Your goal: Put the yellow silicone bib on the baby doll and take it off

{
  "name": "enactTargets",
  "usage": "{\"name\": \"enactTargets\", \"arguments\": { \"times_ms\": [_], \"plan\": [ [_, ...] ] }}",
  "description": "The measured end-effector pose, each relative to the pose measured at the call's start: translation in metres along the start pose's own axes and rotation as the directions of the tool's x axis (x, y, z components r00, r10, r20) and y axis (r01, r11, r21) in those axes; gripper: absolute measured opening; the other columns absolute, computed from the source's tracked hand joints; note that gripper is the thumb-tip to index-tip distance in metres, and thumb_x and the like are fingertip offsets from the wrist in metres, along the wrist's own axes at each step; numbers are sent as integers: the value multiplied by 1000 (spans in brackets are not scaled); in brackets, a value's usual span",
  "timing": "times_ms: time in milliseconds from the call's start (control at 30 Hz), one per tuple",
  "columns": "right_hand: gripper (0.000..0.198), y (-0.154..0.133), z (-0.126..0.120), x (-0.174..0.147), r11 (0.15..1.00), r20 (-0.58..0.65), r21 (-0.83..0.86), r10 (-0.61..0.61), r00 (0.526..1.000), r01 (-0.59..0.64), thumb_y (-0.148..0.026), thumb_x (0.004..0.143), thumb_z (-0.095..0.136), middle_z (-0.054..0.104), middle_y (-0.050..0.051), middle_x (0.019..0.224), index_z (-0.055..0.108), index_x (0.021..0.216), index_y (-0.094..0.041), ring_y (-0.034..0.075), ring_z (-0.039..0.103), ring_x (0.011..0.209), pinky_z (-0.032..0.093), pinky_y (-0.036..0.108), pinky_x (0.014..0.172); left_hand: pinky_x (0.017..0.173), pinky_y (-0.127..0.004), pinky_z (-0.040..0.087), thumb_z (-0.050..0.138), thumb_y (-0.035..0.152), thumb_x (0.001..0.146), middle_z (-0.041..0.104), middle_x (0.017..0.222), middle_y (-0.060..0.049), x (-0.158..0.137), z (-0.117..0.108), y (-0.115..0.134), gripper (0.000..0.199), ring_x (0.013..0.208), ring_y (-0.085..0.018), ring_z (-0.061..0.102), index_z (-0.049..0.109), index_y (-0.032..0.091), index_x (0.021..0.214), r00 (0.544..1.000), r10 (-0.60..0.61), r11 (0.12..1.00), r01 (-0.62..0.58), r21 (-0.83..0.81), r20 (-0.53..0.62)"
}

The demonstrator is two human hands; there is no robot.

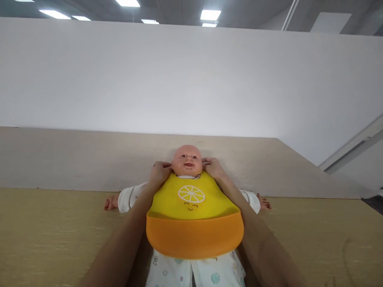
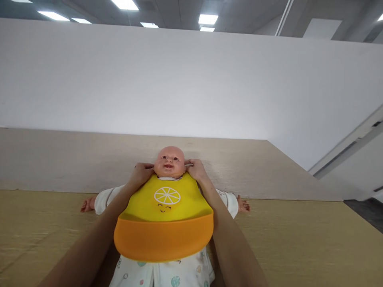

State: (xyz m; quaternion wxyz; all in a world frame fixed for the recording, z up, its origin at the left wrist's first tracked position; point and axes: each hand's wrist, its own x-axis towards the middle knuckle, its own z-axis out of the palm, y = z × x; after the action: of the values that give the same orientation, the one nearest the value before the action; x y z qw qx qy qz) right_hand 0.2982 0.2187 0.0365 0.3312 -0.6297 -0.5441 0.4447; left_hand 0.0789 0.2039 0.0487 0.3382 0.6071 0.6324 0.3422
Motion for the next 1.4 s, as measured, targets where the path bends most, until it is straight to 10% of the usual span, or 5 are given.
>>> {"name": "enactTargets", "arguments": {
  "times_ms": [1400],
  "plan": [
    [46,8,-1,-2,990,23,-110,-85,996,87,-28,73,43,57,1,106,63,111,-11,-5,51,82,37,0,73,65,-24,37,48,17,74,71,82,-7,4,-1,-6,28,83,-19,62,73,13,85,988,120,979,-133,152,93]
  ]
}}
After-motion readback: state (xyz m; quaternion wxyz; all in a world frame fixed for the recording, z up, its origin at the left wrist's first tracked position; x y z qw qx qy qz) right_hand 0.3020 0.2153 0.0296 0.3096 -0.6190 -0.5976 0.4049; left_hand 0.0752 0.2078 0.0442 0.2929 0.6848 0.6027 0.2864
